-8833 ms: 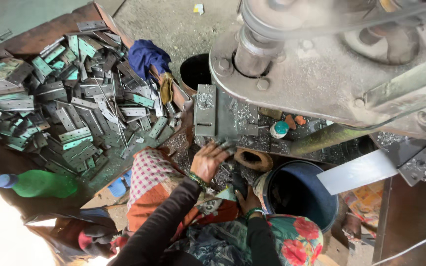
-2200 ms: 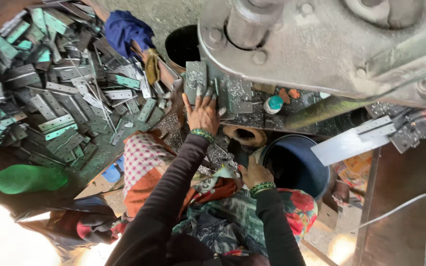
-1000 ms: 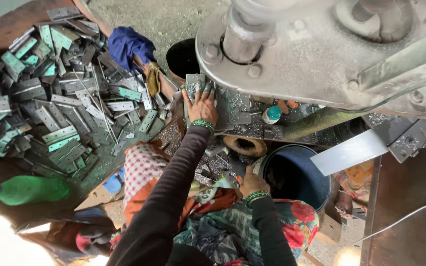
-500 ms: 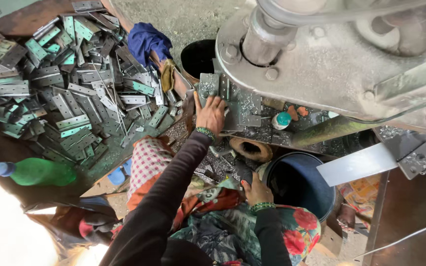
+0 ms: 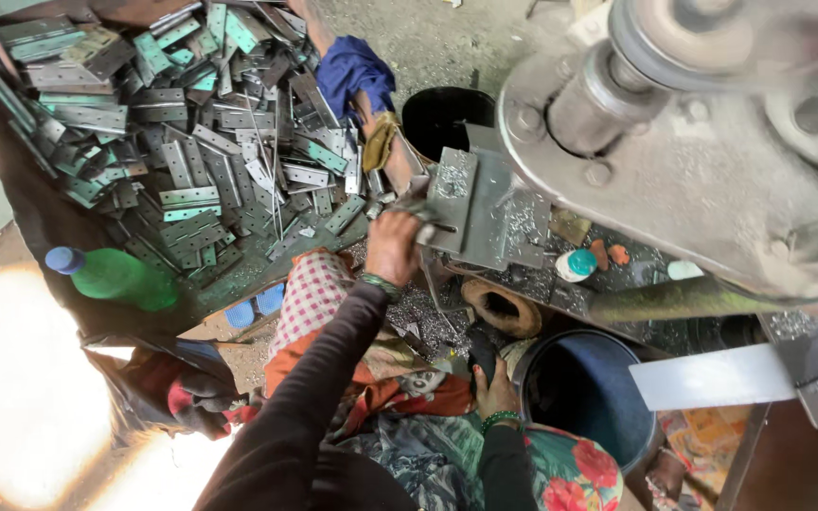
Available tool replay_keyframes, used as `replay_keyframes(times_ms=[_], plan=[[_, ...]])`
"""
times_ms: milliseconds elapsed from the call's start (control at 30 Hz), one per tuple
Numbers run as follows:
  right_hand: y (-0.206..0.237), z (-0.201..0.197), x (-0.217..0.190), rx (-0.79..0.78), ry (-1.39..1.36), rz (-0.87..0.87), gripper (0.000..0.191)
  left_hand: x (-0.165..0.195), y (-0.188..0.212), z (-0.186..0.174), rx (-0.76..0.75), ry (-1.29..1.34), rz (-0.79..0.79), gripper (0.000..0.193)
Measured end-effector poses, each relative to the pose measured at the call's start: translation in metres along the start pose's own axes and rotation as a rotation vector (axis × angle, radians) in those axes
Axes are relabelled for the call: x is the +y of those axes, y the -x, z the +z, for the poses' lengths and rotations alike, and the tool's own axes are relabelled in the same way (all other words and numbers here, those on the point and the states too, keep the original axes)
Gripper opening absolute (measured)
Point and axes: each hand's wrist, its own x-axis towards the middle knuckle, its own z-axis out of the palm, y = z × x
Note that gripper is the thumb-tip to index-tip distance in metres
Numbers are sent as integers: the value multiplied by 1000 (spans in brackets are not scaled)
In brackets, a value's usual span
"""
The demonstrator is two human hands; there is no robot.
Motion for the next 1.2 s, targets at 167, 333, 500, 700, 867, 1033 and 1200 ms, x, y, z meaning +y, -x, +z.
replay_keyframes(times_ms=[167, 333, 500, 700, 867, 1033, 1200], plan=[[-14, 10, -9, -58, 5, 60, 59, -86, -27, -21, -86, -125, -606, 47], [-22, 21, -24, -81, 47, 90, 59, -133, -69, -15, -331, -251, -787, 64], [-28, 31, -30, -90, 77, 112, 59, -146, -77, -11, -568, -416, -742, 65], [-28, 37, -32, -93, 82, 120, 60, -151, -74, -9, -407, -410, -707, 51], [-26, 36, -32, -97, 79, 121, 60, -155, -72, -5, -384, -489, -755, 56], [-24, 34, -30, -97, 77, 122, 60, -153, -70, -6, -448, -449, -800, 52], [-24, 33, -29, -102, 81, 125, 61, -152, -70, -7, -400, -372, -809, 43]])
